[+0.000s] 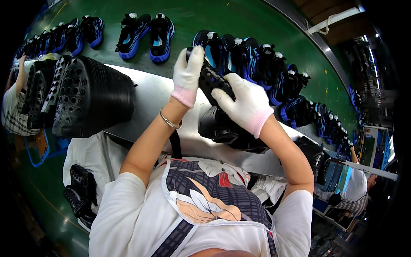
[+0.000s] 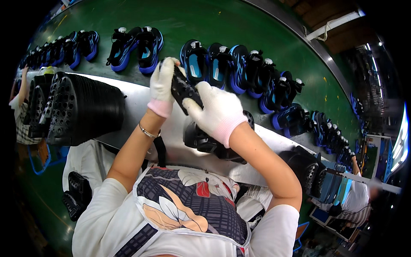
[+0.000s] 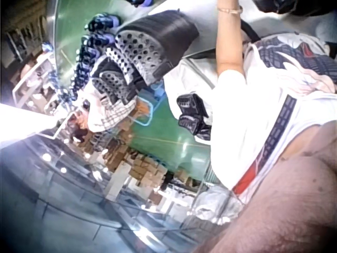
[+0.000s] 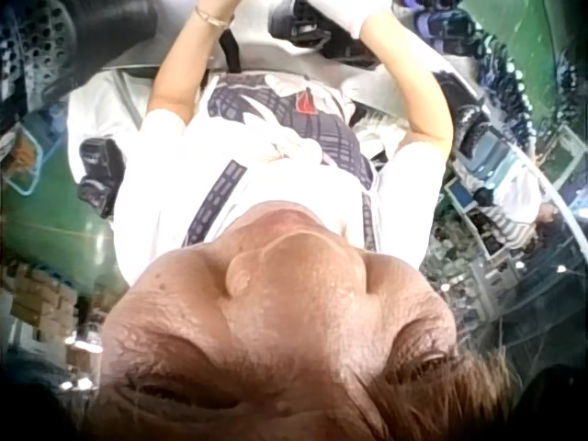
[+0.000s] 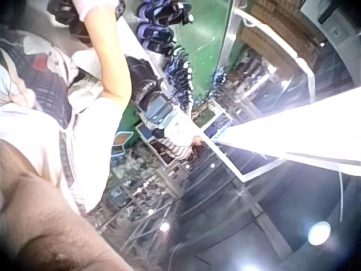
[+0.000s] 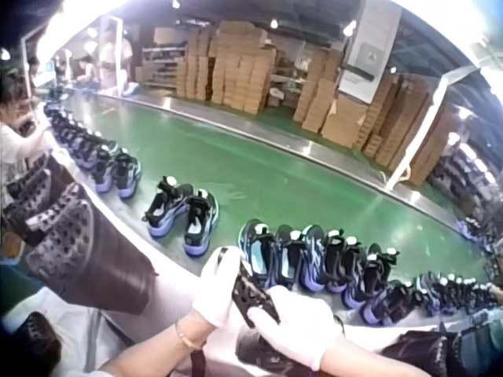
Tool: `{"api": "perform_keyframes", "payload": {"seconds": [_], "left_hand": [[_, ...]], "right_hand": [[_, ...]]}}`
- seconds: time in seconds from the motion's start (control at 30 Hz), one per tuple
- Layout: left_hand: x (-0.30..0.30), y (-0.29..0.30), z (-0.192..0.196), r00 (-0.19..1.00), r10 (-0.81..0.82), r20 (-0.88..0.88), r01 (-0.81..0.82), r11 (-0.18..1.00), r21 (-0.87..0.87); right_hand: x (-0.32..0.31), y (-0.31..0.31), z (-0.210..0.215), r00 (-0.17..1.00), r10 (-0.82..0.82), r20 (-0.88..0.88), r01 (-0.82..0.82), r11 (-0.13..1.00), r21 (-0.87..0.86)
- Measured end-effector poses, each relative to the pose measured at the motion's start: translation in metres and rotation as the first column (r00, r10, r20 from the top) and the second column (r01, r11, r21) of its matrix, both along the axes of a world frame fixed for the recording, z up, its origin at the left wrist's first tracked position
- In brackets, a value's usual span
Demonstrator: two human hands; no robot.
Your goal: The person inserts black plastic shoe inserts into blue and black sneakers on a conveyor belt. They pick up each shoe, place an insert inside, and return the shoe to the line, repeating this process continuously.
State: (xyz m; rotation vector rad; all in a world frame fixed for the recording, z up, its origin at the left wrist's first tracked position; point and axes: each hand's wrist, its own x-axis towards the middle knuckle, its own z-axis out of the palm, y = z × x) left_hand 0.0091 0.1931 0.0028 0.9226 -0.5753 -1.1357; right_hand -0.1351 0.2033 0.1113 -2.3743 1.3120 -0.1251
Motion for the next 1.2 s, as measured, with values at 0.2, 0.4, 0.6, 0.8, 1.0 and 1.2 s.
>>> {"api": "perform_keyframes", "payload": {"seconds": [0.2, 0.4, 0.6, 0.8, 1.0, 1.2], "left_hand": [[0.011, -0.007, -0.045, 0.719, -0.131, 0.683, 0.001, 0.982, 0.187], [-0.002, 0.0, -0.056, 0.42, 0.011, 0.907, 0.084, 0.995, -0.05], [0.0, -0.031, -0.039, 0.157, -0.432, 0.888, 0.184, 0.896, 0.404], [0.003, -0.053, -0.048, 0.103, -0.619, 0.778, 0.176, 0.782, 0.598], [0.004, -0.049, -0.043, 0.012, -0.638, 0.77, 0.162, 0.761, 0.628], [0.001, -0.057, -0.062, -0.098, -0.504, 0.858, 0.206, 0.834, 0.512]], "right_hand": [[0.01, -0.054, -0.009, 0.877, -0.043, -0.478, 0.026, 0.999, -0.044], [0.03, -0.114, -0.024, 0.795, 0.091, -0.6, -0.108, 0.994, 0.007], [0.078, -0.132, -0.081, 0.725, 0.016, -0.689, 0.008, 0.999, 0.032], [0.081, -0.139, -0.079, 0.749, 0.131, -0.65, -0.072, 0.991, 0.117], [0.091, -0.136, -0.07, 0.548, 0.288, -0.786, -0.35, 0.932, 0.097], [0.096, -0.159, -0.089, 0.616, 0.22, -0.757, -0.398, 0.915, -0.058]]}}
